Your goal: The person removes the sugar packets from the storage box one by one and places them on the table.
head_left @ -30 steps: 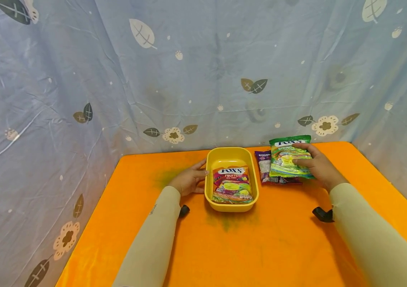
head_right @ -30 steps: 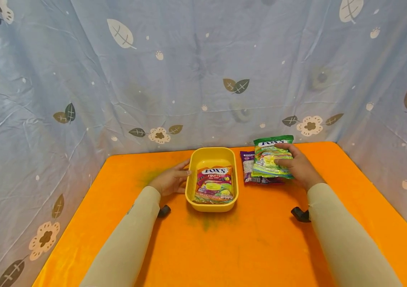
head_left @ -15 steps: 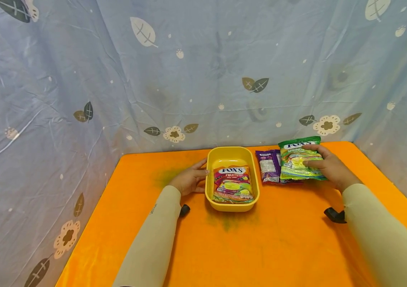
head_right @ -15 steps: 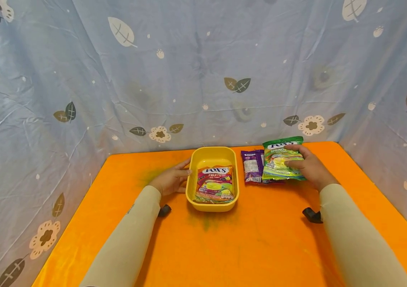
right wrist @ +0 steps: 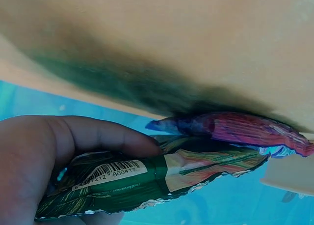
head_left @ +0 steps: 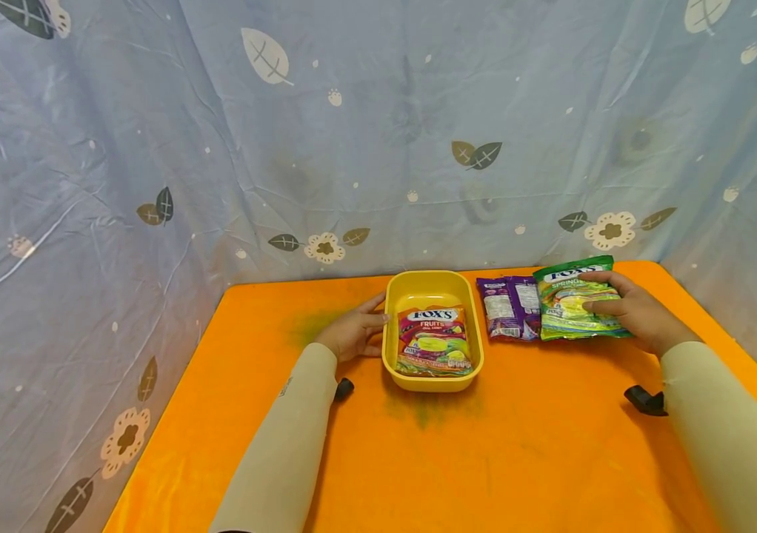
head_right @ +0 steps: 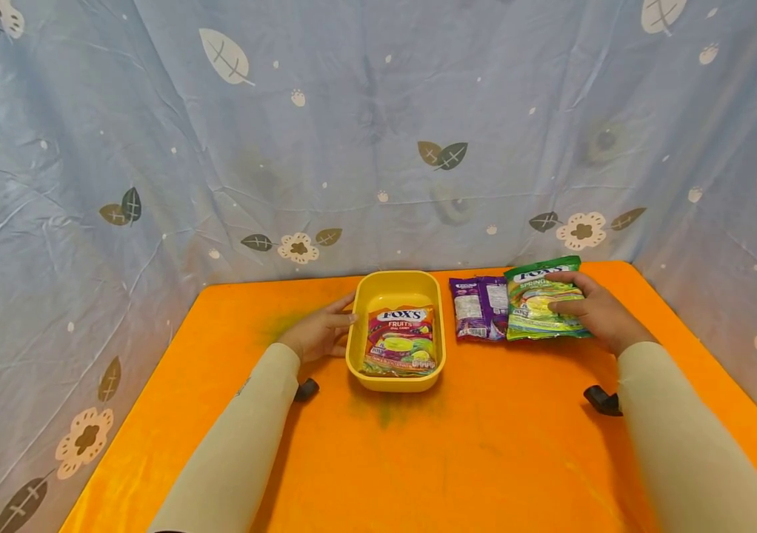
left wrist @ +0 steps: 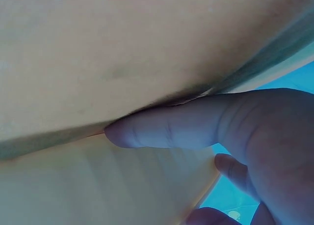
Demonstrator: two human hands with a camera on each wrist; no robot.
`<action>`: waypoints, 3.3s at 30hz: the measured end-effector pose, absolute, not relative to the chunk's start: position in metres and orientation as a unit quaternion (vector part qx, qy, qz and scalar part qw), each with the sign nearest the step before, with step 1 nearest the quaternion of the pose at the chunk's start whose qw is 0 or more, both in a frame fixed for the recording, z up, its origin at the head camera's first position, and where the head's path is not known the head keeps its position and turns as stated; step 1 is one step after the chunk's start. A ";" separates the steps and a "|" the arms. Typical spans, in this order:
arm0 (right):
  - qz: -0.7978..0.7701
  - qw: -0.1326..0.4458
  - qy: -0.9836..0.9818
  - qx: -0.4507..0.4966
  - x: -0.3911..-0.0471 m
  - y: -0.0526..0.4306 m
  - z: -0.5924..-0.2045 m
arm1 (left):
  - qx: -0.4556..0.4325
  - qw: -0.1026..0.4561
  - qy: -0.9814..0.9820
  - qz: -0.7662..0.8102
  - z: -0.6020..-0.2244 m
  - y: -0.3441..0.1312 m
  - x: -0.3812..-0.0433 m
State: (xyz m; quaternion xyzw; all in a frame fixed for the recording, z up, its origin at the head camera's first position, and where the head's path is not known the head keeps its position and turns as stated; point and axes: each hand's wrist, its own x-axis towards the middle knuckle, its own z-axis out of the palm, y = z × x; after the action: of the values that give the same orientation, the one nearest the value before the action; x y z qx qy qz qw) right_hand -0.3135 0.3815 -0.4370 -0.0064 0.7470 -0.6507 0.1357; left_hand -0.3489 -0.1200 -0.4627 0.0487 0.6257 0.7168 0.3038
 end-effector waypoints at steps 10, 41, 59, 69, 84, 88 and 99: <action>-0.620 0.148 0.771 -0.011 -0.313 0.391 -0.436 | 0.048 0.305 0.623 0.719 -0.462 -0.119 -0.348; -0.428 0.078 0.901 0.003 -0.312 0.408 -0.449 | 0.060 0.309 0.610 0.727 -0.461 -0.120 -0.348; -0.444 -0.054 0.894 0.035 -0.303 0.415 -0.449 | 0.070 0.311 0.616 0.720 -0.458 -0.120 -0.345; -0.470 -0.071 0.880 0.011 -0.299 0.402 -0.438 | 0.057 0.310 0.617 0.721 -0.458 -0.121 -0.346; -0.534 -0.014 0.844 -0.045 -0.313 0.353 -0.430 | 0.048 0.307 0.621 0.719 -0.460 -0.121 -0.347; -0.537 0.002 0.842 -0.053 -0.316 0.337 -0.426 | 0.053 0.305 0.621 0.720 -0.460 -0.121 -0.346; -0.573 0.033 0.816 -0.065 -0.322 0.308 -0.420 | 0.051 0.306 0.619 0.722 -0.460 -0.121 -0.346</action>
State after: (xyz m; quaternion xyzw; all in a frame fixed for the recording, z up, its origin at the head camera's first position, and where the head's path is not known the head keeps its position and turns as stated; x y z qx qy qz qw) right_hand -0.3223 0.3075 -0.4199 -0.0654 0.8162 -0.5731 0.0331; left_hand -0.3463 -0.1215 -0.4601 0.0515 0.6191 0.7216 0.3056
